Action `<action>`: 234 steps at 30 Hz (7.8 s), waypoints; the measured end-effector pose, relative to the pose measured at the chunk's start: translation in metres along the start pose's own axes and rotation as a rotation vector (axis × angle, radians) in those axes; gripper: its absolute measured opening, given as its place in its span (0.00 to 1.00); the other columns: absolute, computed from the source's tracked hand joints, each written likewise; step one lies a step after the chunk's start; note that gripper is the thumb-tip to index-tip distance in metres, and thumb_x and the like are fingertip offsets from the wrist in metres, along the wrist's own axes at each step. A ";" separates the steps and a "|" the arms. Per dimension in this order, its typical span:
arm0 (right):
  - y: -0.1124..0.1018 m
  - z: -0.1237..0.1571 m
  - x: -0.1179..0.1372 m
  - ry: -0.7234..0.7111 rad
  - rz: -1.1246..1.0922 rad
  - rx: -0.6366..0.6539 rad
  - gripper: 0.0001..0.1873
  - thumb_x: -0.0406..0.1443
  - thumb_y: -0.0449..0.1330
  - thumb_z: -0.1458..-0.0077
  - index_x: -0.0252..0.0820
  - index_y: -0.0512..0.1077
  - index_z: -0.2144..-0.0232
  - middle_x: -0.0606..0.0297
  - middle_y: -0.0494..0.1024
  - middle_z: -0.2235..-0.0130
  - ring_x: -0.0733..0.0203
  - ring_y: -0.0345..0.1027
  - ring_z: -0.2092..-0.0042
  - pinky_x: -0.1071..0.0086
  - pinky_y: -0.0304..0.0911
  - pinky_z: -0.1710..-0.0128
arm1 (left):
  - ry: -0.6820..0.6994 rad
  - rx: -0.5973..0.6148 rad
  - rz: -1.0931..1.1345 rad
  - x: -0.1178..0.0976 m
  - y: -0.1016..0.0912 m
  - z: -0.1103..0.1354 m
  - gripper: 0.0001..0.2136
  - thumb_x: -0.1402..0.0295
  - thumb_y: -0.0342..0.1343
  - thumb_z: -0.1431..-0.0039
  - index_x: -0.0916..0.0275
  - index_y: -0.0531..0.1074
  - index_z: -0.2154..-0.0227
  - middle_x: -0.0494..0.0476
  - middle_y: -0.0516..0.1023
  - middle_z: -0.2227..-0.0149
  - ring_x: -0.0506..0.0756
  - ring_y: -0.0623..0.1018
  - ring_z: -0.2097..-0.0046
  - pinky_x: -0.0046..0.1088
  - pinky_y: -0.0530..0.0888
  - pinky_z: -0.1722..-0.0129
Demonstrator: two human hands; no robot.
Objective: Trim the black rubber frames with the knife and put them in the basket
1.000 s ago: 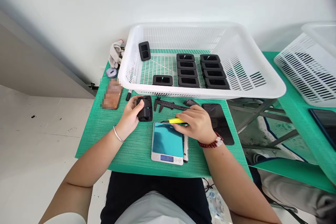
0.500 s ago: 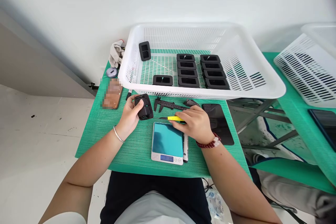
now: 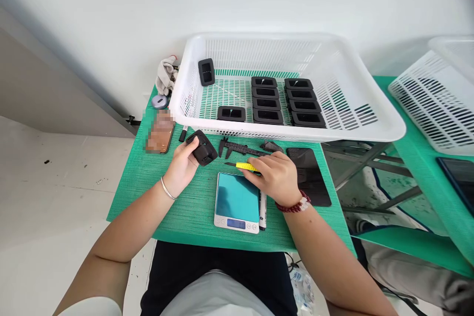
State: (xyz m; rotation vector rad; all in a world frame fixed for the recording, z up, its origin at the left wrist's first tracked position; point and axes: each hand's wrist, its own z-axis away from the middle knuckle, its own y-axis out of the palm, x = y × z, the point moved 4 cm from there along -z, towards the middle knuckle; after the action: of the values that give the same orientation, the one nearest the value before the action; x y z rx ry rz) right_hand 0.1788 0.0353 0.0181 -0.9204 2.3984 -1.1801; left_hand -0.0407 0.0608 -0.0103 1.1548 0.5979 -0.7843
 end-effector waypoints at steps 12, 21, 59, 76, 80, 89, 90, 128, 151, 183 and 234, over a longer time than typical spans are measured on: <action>-0.005 -0.004 0.002 0.004 0.074 -0.048 0.11 0.41 0.61 0.43 0.38 0.72 0.71 0.66 0.75 0.78 0.67 0.65 0.77 0.68 0.53 0.73 | -0.018 0.003 0.106 0.000 0.003 0.002 0.09 0.63 0.62 0.47 0.62 0.74 0.65 0.54 0.79 0.63 0.52 0.78 0.60 0.29 0.75 0.59; -0.003 -0.001 0.000 0.032 0.066 -0.035 0.12 0.42 0.60 0.42 0.38 0.72 0.70 0.66 0.76 0.78 0.67 0.65 0.76 0.69 0.53 0.72 | -0.009 0.033 0.119 -0.002 0.003 0.002 0.10 0.64 0.63 0.48 0.63 0.75 0.65 0.54 0.79 0.65 0.52 0.78 0.62 0.28 0.76 0.61; -0.007 -0.003 0.008 -0.015 -0.005 -0.057 0.09 0.39 0.61 0.43 0.38 0.72 0.69 0.68 0.75 0.78 0.68 0.64 0.77 0.69 0.50 0.73 | 0.006 0.101 0.056 -0.008 0.003 0.004 0.14 0.61 0.64 0.49 0.64 0.76 0.63 0.55 0.79 0.64 0.51 0.78 0.63 0.26 0.77 0.62; -0.010 -0.004 0.009 -0.011 0.032 -0.070 0.07 0.38 0.61 0.44 0.39 0.71 0.70 0.68 0.74 0.79 0.67 0.63 0.77 0.68 0.50 0.72 | 0.021 0.062 0.047 -0.009 0.002 0.004 0.13 0.62 0.64 0.49 0.63 0.75 0.62 0.56 0.79 0.63 0.53 0.78 0.62 0.30 0.75 0.61; -0.009 -0.005 0.009 -0.030 0.051 -0.051 0.09 0.39 0.60 0.43 0.38 0.71 0.69 0.68 0.73 0.79 0.67 0.63 0.77 0.68 0.49 0.73 | 0.020 0.059 0.045 -0.010 0.002 0.003 0.13 0.61 0.64 0.49 0.63 0.76 0.63 0.55 0.79 0.64 0.52 0.78 0.64 0.27 0.74 0.63; -0.007 -0.003 0.007 -0.020 0.057 -0.025 0.08 0.39 0.60 0.43 0.39 0.72 0.69 0.69 0.74 0.78 0.68 0.63 0.77 0.68 0.50 0.72 | 0.006 0.080 0.041 -0.009 0.003 0.004 0.13 0.61 0.64 0.48 0.64 0.76 0.62 0.55 0.79 0.63 0.52 0.78 0.63 0.28 0.76 0.63; -0.008 -0.002 0.006 -0.004 0.067 -0.041 0.09 0.40 0.60 0.43 0.39 0.72 0.69 0.68 0.75 0.78 0.67 0.64 0.76 0.68 0.51 0.72 | 0.007 0.081 0.043 -0.009 0.003 0.004 0.13 0.61 0.64 0.49 0.64 0.76 0.63 0.55 0.79 0.63 0.52 0.78 0.63 0.28 0.76 0.63; -0.006 0.001 0.002 -0.007 0.037 -0.011 0.10 0.41 0.60 0.43 0.39 0.72 0.69 0.66 0.76 0.77 0.67 0.65 0.76 0.69 0.52 0.73 | -0.007 0.093 0.017 -0.008 0.006 0.008 0.12 0.63 0.65 0.49 0.63 0.76 0.63 0.54 0.78 0.66 0.50 0.77 0.67 0.26 0.74 0.66; -0.007 -0.001 0.008 0.013 0.032 -0.051 0.09 0.40 0.61 0.44 0.39 0.71 0.70 0.68 0.74 0.79 0.67 0.62 0.78 0.68 0.49 0.73 | 0.025 0.125 -0.014 -0.011 0.008 0.009 0.14 0.63 0.64 0.49 0.64 0.75 0.62 0.53 0.77 0.66 0.49 0.77 0.67 0.23 0.75 0.67; -0.010 0.001 0.003 -0.063 -0.128 -0.047 0.12 0.43 0.61 0.45 0.40 0.71 0.72 0.69 0.75 0.79 0.68 0.65 0.78 0.69 0.53 0.73 | -0.144 0.294 -0.177 -0.011 0.013 0.013 0.16 0.61 0.67 0.53 0.65 0.74 0.65 0.51 0.73 0.71 0.48 0.73 0.72 0.22 0.71 0.73; -0.007 0.006 -0.004 0.036 -0.014 -0.035 0.14 0.44 0.59 0.42 0.40 0.71 0.71 0.66 0.73 0.78 0.65 0.63 0.75 0.69 0.51 0.73 | -0.262 0.343 -0.104 -0.001 0.016 0.017 0.13 0.65 0.65 0.50 0.63 0.73 0.62 0.54 0.77 0.68 0.51 0.78 0.68 0.25 0.73 0.69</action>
State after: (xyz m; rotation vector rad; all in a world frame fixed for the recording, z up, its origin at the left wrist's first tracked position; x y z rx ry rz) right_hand 0.1877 0.0312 0.0205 -0.9365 2.4518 -1.1729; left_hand -0.0279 0.0479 0.0050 1.3116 0.3117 -1.1390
